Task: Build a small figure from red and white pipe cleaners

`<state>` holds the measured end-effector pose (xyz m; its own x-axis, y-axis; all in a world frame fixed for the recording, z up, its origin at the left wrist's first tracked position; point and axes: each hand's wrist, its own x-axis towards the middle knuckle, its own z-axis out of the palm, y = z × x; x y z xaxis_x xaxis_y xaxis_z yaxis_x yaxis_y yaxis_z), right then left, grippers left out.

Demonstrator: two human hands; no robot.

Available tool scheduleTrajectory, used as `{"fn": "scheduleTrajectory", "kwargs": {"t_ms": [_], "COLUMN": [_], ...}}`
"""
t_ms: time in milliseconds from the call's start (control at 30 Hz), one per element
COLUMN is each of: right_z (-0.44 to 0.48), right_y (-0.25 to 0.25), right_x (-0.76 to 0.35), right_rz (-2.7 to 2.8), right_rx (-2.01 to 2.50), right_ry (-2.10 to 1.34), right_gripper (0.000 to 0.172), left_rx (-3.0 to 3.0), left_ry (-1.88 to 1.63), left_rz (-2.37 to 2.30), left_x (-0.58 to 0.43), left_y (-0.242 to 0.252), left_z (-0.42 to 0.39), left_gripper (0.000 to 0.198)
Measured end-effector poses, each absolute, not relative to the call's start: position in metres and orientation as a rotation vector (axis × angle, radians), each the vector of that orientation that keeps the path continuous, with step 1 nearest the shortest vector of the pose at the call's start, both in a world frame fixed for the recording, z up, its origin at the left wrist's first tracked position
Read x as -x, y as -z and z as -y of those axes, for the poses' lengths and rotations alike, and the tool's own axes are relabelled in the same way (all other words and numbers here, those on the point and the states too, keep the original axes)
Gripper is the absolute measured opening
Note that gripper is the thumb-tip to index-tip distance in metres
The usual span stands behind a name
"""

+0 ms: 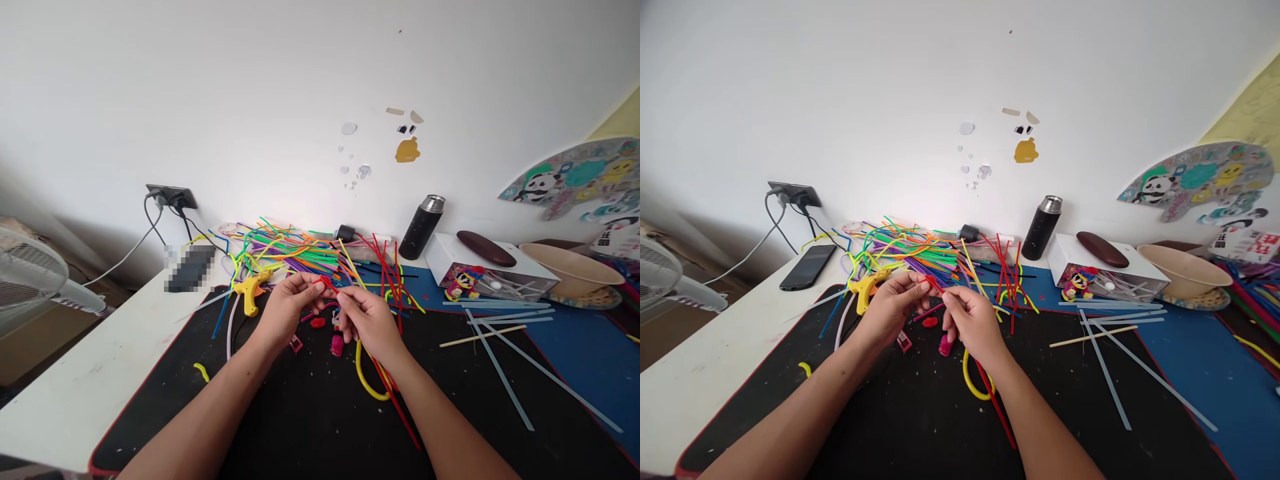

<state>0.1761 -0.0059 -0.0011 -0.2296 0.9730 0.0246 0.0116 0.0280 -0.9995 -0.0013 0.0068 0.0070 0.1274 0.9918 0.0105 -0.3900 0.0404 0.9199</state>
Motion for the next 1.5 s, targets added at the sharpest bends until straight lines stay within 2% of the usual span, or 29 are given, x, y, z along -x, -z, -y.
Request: {"fn": "scheduleTrajectory", "kwargs": {"t_ms": [733, 1200, 1500], "right_z": [0.0122, 0.0149, 0.0148], "right_y": [0.0030, -0.0024, -0.0029], "right_x": [-0.1721, -0.1702, -0.1695], "right_rz": [1.394, 1.355, 1.356], "right_rx": [1.041, 1.064, 1.058], "right_ry": [-1.395, -1.386, -1.393], "right_gripper": [0.035, 0.035, 0.034], "left_rx": [-1.024, -0.973, -0.995], "left_ry": [-1.316, -1.314, -1.311], "left_rz": [-0.828, -0.804, -0.824], "left_x": [0.0007, -0.0001, -0.0004], "left_y": [-0.0098, -0.0143, -0.0118], "left_z": [-0.0029, -0.0014, -0.0012], "left_gripper": [0.033, 0.039, 0.036]}}
